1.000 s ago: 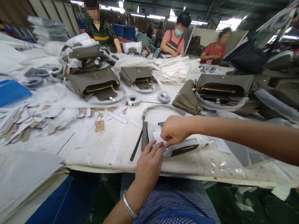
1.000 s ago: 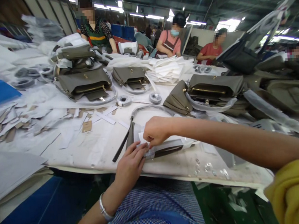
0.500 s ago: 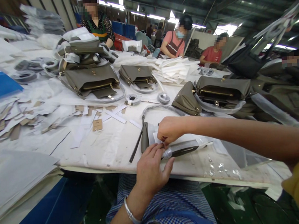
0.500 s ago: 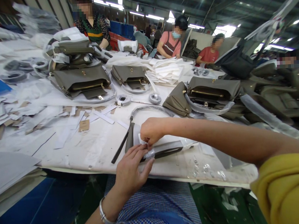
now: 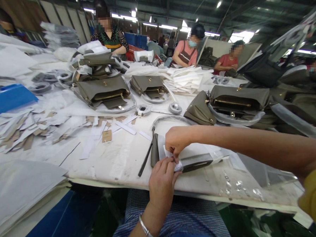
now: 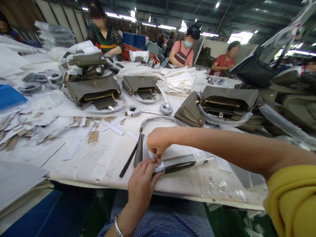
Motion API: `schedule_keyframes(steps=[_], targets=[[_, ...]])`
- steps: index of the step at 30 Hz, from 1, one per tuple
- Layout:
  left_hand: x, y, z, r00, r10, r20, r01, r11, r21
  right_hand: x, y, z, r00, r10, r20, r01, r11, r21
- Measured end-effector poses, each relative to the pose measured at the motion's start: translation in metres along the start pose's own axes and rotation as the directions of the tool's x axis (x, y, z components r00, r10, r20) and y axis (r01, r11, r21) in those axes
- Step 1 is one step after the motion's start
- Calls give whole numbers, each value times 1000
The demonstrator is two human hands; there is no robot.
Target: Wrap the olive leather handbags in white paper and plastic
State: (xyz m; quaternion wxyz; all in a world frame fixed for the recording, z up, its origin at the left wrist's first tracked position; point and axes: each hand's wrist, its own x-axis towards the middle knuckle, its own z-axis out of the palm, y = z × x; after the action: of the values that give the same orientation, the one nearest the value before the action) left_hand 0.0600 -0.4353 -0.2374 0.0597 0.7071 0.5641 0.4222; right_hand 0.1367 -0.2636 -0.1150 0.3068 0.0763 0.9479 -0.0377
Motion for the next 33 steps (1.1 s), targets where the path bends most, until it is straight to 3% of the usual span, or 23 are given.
schedule_keyframes(steps=[5, 10, 18, 27, 30, 33], targets=[[0, 2, -1, 1000, -8, 11, 8, 1000, 1, 6, 10, 0, 999, 19, -32, -19, 1000, -1], [1, 2, -1, 1000, -22, 4, 22, 1000, 1, 9, 21, 6, 999, -3, -40, 7, 993, 120], [0, 1, 0, 1000, -13, -6, 13, 1000, 1, 7, 42, 15, 985, 29, -172, 18, 963, 269], [-1, 1, 2, 1000, -31, 6, 31, 1000, 7, 22, 87, 32, 978, 176, -111, -83, 818, 569], [-1, 1, 2, 999, -32, 5, 32, 999, 6, 18, 92, 35, 946, 292, -139, -157, 790, 593], [-1, -1, 3, 1000, -12, -14, 12, 1000, 8, 1, 80, 40, 880, 415, -232, -213, 780, 589]])
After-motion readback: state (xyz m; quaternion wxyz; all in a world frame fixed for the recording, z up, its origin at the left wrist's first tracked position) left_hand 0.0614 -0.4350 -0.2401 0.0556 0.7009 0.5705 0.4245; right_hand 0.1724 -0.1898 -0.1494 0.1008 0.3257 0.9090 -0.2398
